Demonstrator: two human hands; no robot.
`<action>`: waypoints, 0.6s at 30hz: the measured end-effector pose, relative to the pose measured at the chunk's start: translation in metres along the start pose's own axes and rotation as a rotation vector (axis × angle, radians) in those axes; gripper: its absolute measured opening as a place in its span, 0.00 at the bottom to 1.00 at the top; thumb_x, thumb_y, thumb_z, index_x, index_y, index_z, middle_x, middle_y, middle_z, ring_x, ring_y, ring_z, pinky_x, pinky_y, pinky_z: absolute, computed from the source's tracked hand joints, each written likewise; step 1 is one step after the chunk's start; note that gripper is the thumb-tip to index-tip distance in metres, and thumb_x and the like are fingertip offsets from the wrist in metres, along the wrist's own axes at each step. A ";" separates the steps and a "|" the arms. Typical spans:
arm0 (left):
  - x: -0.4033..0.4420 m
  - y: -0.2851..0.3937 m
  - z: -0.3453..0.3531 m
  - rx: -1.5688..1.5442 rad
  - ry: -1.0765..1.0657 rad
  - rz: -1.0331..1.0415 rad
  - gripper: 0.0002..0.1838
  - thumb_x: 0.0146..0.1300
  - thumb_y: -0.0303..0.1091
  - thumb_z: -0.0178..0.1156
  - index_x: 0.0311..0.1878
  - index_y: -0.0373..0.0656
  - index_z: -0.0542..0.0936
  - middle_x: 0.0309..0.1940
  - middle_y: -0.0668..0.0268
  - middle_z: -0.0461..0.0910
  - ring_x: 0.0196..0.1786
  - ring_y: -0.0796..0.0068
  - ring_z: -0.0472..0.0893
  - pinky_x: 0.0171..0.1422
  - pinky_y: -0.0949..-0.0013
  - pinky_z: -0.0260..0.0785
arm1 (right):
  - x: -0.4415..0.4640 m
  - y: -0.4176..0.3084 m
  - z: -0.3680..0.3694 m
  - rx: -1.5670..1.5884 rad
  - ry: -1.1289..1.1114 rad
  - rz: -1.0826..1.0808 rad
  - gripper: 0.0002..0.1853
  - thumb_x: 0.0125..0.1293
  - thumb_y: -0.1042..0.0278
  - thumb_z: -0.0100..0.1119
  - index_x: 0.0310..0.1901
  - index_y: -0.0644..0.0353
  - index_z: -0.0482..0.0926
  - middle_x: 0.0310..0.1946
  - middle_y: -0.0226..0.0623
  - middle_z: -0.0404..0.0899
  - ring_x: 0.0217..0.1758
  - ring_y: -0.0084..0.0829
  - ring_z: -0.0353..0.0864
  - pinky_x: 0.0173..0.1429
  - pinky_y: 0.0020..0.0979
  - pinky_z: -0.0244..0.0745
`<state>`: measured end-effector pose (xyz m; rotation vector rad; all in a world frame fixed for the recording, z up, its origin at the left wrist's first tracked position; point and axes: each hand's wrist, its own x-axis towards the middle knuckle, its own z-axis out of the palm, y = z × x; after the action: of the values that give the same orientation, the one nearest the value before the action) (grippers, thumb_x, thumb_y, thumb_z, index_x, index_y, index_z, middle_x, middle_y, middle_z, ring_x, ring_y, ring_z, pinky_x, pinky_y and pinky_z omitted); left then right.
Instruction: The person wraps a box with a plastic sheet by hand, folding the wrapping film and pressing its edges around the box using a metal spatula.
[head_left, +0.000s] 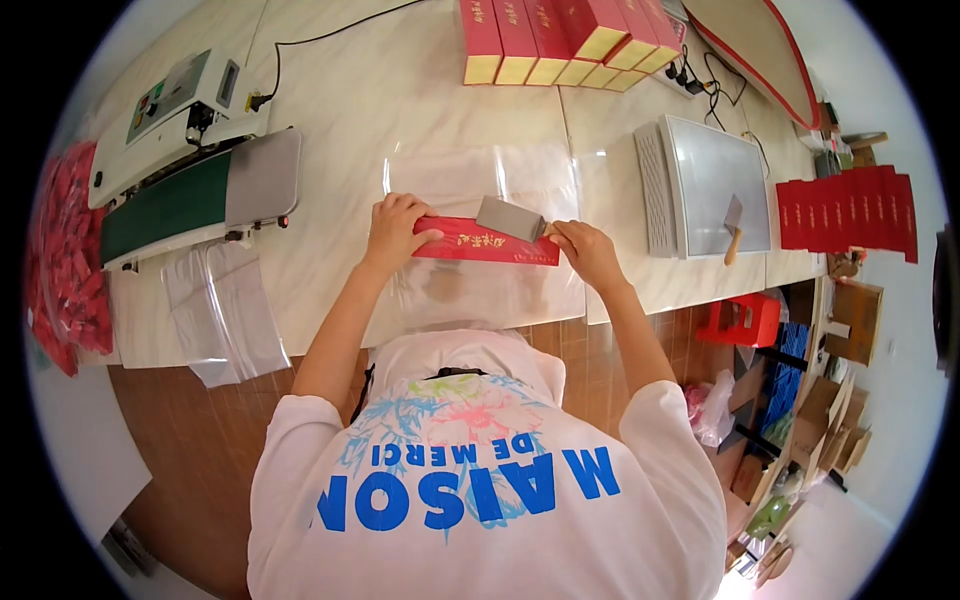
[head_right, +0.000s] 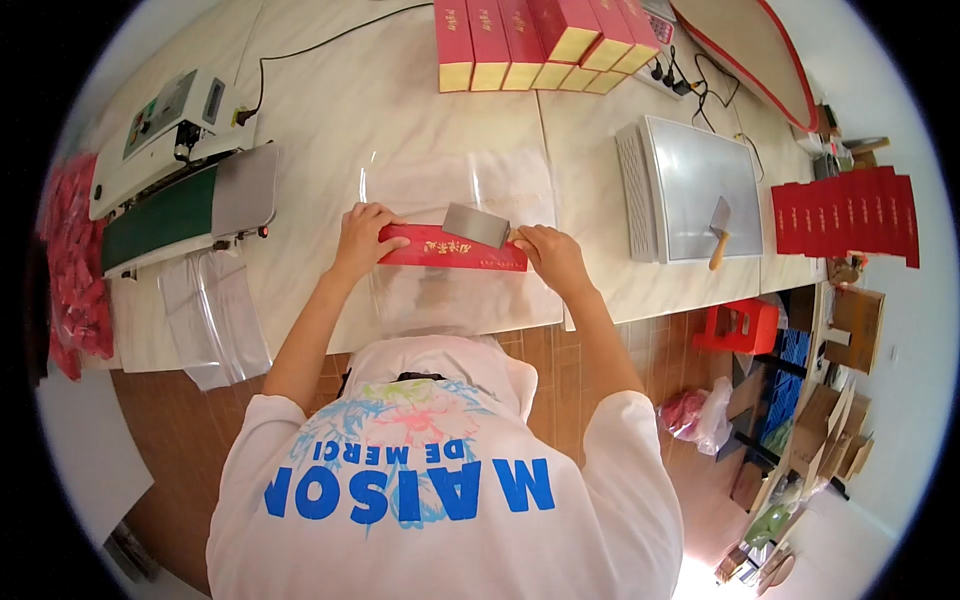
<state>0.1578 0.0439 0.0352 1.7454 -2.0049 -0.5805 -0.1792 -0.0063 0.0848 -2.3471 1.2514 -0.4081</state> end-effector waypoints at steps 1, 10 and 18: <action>0.000 -0.002 0.001 -0.002 0.009 0.006 0.17 0.52 0.45 0.73 0.43 0.51 0.85 0.43 0.72 0.79 0.56 0.66 0.71 0.64 0.59 0.58 | -0.001 0.002 0.001 0.000 0.007 0.011 0.08 0.67 0.64 0.60 0.41 0.58 0.82 0.33 0.39 0.83 0.37 0.42 0.81 0.41 0.40 0.76; 0.000 -0.002 0.001 0.023 0.000 -0.006 0.17 0.53 0.44 0.73 0.44 0.50 0.84 0.45 0.71 0.78 0.56 0.66 0.71 0.62 0.59 0.59 | -0.040 -0.068 0.035 0.281 0.142 0.532 0.15 0.76 0.56 0.46 0.52 0.58 0.72 0.35 0.49 0.82 0.41 0.56 0.81 0.43 0.51 0.74; 0.000 0.000 0.000 0.034 0.009 0.015 0.17 0.53 0.44 0.73 0.45 0.49 0.85 0.45 0.71 0.78 0.55 0.65 0.72 0.63 0.58 0.59 | -0.087 -0.118 0.099 -0.023 0.181 0.574 0.13 0.75 0.60 0.48 0.49 0.63 0.69 0.31 0.50 0.81 0.27 0.52 0.82 0.28 0.48 0.77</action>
<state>0.1573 0.0441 0.0351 1.7485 -2.0316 -0.5358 -0.0984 0.1486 0.0559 -1.8765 1.9368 -0.4139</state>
